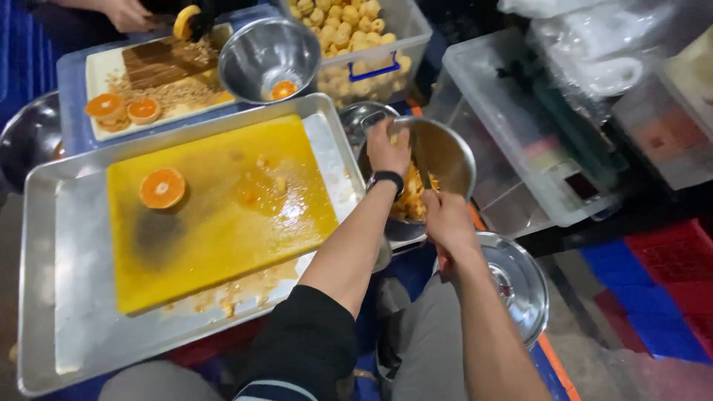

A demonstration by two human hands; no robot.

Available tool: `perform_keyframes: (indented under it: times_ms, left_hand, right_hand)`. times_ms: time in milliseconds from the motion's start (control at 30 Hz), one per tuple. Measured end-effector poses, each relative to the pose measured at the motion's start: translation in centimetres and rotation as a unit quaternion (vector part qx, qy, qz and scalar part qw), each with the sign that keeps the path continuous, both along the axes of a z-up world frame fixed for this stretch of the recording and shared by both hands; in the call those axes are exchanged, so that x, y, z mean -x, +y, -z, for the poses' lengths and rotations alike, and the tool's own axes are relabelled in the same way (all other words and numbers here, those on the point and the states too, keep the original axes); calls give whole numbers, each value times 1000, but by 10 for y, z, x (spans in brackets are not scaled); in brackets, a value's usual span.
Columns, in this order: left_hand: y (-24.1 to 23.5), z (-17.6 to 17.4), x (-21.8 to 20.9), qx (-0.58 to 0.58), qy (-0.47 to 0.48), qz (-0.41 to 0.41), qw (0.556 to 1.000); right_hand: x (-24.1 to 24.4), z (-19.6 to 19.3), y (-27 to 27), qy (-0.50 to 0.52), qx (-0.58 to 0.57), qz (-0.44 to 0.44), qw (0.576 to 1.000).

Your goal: The person cuts oranges into small pieces on a yellow cutting board using a knife. They repeatedly slice the fruit and transfer the chopped pieces into a metal bowl. The person also handles whole oranges and orange halves during the process.

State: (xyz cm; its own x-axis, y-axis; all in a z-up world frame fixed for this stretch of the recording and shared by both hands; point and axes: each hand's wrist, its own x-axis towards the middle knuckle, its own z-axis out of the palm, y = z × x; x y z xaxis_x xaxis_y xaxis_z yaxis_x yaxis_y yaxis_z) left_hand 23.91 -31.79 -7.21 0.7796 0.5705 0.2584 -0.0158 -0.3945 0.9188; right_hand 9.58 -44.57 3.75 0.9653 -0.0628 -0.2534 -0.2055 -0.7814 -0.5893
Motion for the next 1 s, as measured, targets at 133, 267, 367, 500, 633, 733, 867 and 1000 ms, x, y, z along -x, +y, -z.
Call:
perform_keyframes:
  times_ms: [133, 267, 367, 500, 633, 733, 867, 1000]
  left_hand:
    - [9, -5, 6, 30, 102, 74, 992]
    - [57, -23, 18, -82, 33, 91, 992]
    - [127, -32, 33, -203, 21, 67, 977]
    - [232, -32, 60, -361, 119, 16, 925]
    - [275, -4, 110, -318, 221, 41, 921]
    - [258, -24, 163, -277, 155, 99, 943]
    - [240, -37, 204, -344, 80, 79, 932]
    - [245, -19, 190, -318, 67, 19, 946]
  right_hand:
    - [-3, 2, -12, 49, 12, 27, 998]
    - [-5, 27, -16, 79, 1, 25, 997]
    - [-6, 26, -9, 59, -84, 40, 994]
    - [5, -11, 8, 34, -205, 84, 975]
    - [22, -54, 32, 10, -269, 36, 963]
    - [30, -50, 55, 3, -270, -54, 961]
    - [43, -23, 95, 90, -305, -128, 939]
    - [52, -4, 121, 153, -320, -137, 925]
